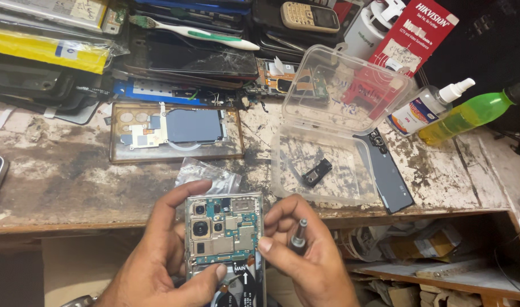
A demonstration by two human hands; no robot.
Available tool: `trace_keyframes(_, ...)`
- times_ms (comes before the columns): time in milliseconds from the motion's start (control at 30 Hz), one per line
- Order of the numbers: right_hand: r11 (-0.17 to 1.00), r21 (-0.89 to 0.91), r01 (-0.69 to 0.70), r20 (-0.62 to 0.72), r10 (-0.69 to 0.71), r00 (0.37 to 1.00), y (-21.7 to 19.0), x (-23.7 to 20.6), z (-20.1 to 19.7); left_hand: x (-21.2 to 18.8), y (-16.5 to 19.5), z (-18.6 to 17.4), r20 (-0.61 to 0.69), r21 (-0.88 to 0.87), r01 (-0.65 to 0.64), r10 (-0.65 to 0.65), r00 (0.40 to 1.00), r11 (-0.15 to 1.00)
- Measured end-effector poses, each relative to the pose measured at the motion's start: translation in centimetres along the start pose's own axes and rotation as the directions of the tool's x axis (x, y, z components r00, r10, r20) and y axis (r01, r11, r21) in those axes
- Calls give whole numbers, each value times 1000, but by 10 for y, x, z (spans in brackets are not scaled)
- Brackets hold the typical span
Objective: The person holds a disassembled smartphone motherboard and uses a screwdriver to manipulate components on the circuit board. They repeatedly turn the board over and use the tool to press or adjust parts near the camera module and other connectors.
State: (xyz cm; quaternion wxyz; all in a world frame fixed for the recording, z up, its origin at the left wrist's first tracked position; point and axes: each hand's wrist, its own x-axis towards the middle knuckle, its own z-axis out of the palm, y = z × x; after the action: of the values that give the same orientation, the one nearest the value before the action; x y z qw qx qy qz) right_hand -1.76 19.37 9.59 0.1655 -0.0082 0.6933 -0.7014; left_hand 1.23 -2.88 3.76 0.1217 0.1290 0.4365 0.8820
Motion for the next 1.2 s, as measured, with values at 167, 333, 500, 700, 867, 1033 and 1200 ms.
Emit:
trace_keyframes(167,989,-146,10,-16,-12,1000,-3,2,-2,-1,0,-3,3,0,-11,11,1000,1000)
trace_keyframes(333,955,-282,86,21,-83,996,-13,3,-10,-1,-1,-2,-64,53,71,-67,996,996)
trace_keyframes(500,950,-307,55,8,-56,998,-14,5,-10,3,-5,-1,-73,91,32,-25,997,995)
trace_keyframes(700,970,-240,28,-23,-34,999,-11,6,-1,5,-11,4,-84,206,-70,89,993,976)
trace_keyframes(867,971,-237,42,39,-33,999,-14,8,-5,4,-12,3,-141,118,26,-9,990,993)
trace_keyframes(1033,965,-248,89,101,-66,993,-10,5,-13,3,-12,2,-147,110,39,-23,989,993)
trace_keyframes(1200,940,-330,82,80,-59,995,-4,2,-16,2,-9,3,-137,74,-11,21,990,997)
